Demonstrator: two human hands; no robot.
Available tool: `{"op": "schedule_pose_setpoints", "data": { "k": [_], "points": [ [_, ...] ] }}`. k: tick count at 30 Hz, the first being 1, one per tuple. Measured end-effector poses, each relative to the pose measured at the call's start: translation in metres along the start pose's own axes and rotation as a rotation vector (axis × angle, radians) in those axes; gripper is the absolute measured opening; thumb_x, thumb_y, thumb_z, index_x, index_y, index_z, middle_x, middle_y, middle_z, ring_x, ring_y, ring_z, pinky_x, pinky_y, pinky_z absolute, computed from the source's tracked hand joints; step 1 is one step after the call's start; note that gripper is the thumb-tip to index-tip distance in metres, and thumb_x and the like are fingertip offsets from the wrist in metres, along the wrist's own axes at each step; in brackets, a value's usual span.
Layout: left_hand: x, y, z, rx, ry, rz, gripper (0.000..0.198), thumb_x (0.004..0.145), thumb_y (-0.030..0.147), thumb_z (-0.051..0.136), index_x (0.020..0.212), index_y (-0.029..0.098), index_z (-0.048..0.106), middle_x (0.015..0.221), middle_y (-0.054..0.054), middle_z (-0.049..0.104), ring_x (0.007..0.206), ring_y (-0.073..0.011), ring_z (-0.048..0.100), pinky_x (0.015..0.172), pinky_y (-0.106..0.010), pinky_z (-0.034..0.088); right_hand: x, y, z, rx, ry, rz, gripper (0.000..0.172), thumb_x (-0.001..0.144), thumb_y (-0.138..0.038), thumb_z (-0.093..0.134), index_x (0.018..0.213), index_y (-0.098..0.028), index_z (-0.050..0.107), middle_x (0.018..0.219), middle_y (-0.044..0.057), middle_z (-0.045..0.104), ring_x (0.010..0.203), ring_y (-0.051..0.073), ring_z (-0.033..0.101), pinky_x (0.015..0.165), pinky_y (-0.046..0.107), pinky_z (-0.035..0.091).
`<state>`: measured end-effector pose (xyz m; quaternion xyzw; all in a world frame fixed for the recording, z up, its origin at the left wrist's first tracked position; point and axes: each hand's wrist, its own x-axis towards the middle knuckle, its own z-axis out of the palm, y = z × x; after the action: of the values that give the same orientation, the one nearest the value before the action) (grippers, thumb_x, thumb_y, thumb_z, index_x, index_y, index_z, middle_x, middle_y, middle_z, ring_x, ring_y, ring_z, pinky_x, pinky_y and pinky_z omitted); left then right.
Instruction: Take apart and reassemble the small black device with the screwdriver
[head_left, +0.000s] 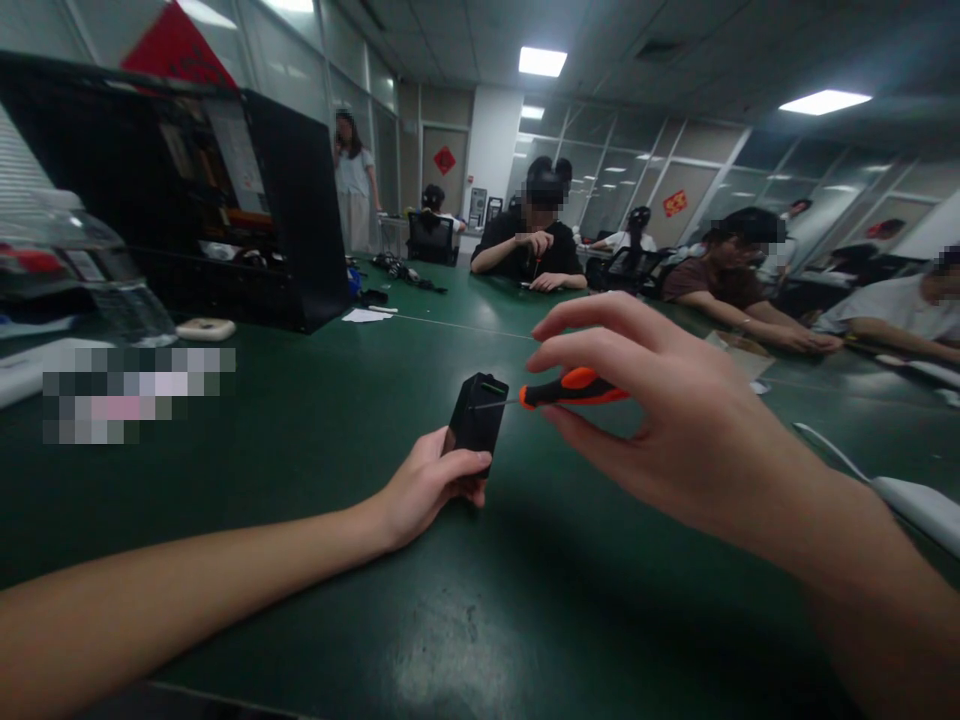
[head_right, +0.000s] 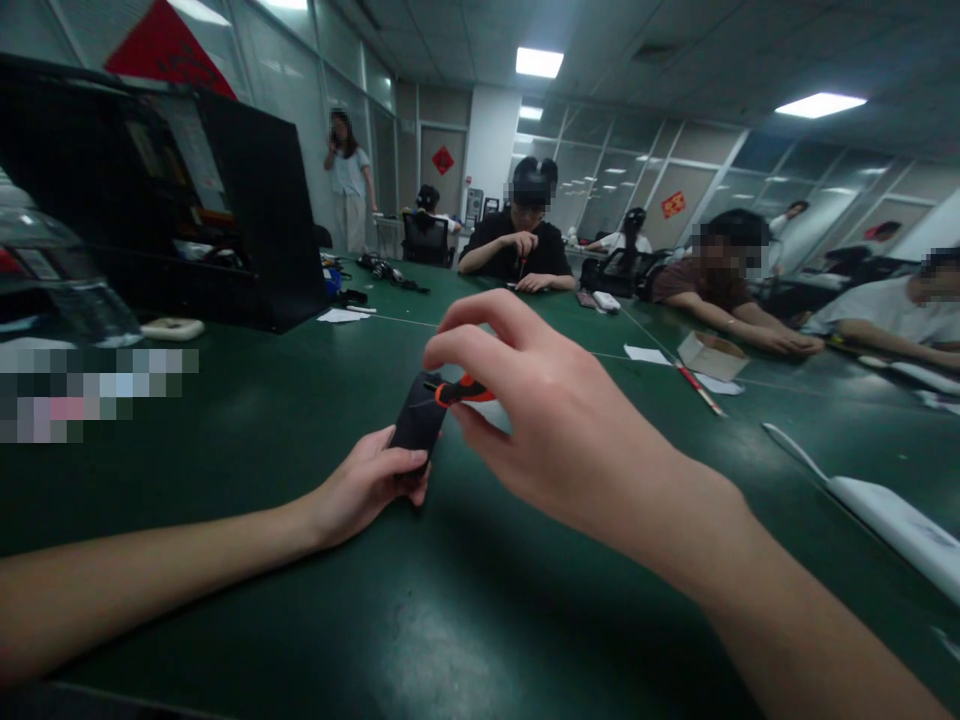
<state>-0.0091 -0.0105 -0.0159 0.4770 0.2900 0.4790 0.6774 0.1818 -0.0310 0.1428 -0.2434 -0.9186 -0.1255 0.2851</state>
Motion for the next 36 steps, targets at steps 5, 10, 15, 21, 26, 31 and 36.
{"op": "schedule_pose_setpoints", "data": {
  "k": [5, 10, 15, 21, 26, 31, 36],
  "points": [
    [-0.0004, -0.0002, -0.0001, 0.057, -0.030, 0.018, 0.017, 0.084, 0.026, 0.065, 0.087, 0.014, 0.053, 0.072, -0.001, 0.057, 0.061, -0.0141, 0.058, 0.058, -0.027, 0.047, 0.0000, -0.0033, -0.0006, -0.011, 0.054, 0.030, 0.018, 0.089, -0.019, 0.059, 0.107, -0.023, 0.060, 0.111, 0.008, 0.062, 0.099, 0.023, 0.064, 0.079, 0.034, 0.055],
    [0.0002, 0.0002, -0.0009, 0.094, -0.042, 0.018, 0.018, 0.084, 0.026, 0.065, 0.086, 0.014, 0.052, 0.072, 0.000, 0.057, 0.061, -0.0140, 0.058, 0.059, -0.028, 0.048, 0.0008, -0.0048, -0.0009, 0.008, 0.050, 0.030, 0.022, 0.087, -0.018, 0.061, 0.108, -0.024, 0.059, 0.119, 0.008, 0.059, 0.103, 0.024, 0.062, 0.082, 0.036, 0.054],
    [0.0002, 0.0000, -0.0009, 0.070, -0.030, 0.013, 0.017, 0.084, 0.026, 0.065, 0.087, 0.014, 0.053, 0.072, 0.000, 0.057, 0.061, -0.0138, 0.057, 0.059, -0.027, 0.047, 0.0008, -0.0042, -0.0014, 0.042, 0.031, 0.037, 0.011, 0.091, -0.017, 0.056, 0.100, -0.020, 0.061, 0.102, 0.007, 0.064, 0.087, 0.020, 0.063, 0.072, 0.030, 0.052],
    [0.0007, 0.0000, -0.0009, 0.066, -0.030, 0.013, 0.017, 0.083, 0.025, 0.065, 0.086, 0.013, 0.054, 0.071, -0.001, 0.058, 0.060, -0.0135, 0.057, 0.058, -0.027, 0.046, 0.0017, -0.0043, -0.0015, 0.017, 0.014, 0.052, 0.016, 0.088, -0.016, 0.058, 0.102, -0.021, 0.063, 0.110, 0.008, 0.063, 0.095, 0.022, 0.063, 0.075, 0.032, 0.053],
    [0.0003, 0.0011, 0.0016, 0.029, -0.006, 0.008, 0.023, 0.087, 0.034, 0.063, 0.087, 0.013, 0.053, 0.073, -0.001, 0.058, 0.060, -0.0127, 0.057, 0.058, -0.026, 0.045, -0.0003, -0.0036, -0.0027, 0.088, -0.055, 0.012, 0.025, 0.090, -0.010, 0.049, 0.109, -0.020, 0.063, 0.114, 0.007, 0.062, 0.101, 0.019, 0.062, 0.080, 0.028, 0.051],
    [-0.0001, 0.0006, 0.0040, 0.024, 0.017, 0.004, 0.034, 0.090, 0.046, 0.058, 0.089, 0.013, 0.055, 0.074, -0.002, 0.059, 0.062, -0.0140, 0.057, 0.060, -0.028, 0.046, -0.0003, -0.0040, -0.0026, 0.024, -0.107, 0.066, 0.018, 0.090, -0.016, 0.054, 0.104, -0.017, 0.066, 0.109, 0.008, 0.064, 0.092, 0.019, 0.064, 0.073, 0.029, 0.050],
    [0.0016, 0.0009, 0.0024, 0.018, 0.103, 0.029, 0.036, 0.086, 0.048, 0.064, 0.095, 0.013, 0.061, 0.084, -0.005, 0.062, 0.075, -0.0154, 0.058, 0.067, -0.026, 0.045, -0.0010, -0.0012, -0.0058, -0.035, -0.142, 0.109, 0.016, 0.092, -0.021, 0.056, 0.098, -0.018, 0.071, 0.097, 0.007, 0.070, 0.082, 0.020, 0.066, 0.069, 0.029, 0.050]
  ]
}}
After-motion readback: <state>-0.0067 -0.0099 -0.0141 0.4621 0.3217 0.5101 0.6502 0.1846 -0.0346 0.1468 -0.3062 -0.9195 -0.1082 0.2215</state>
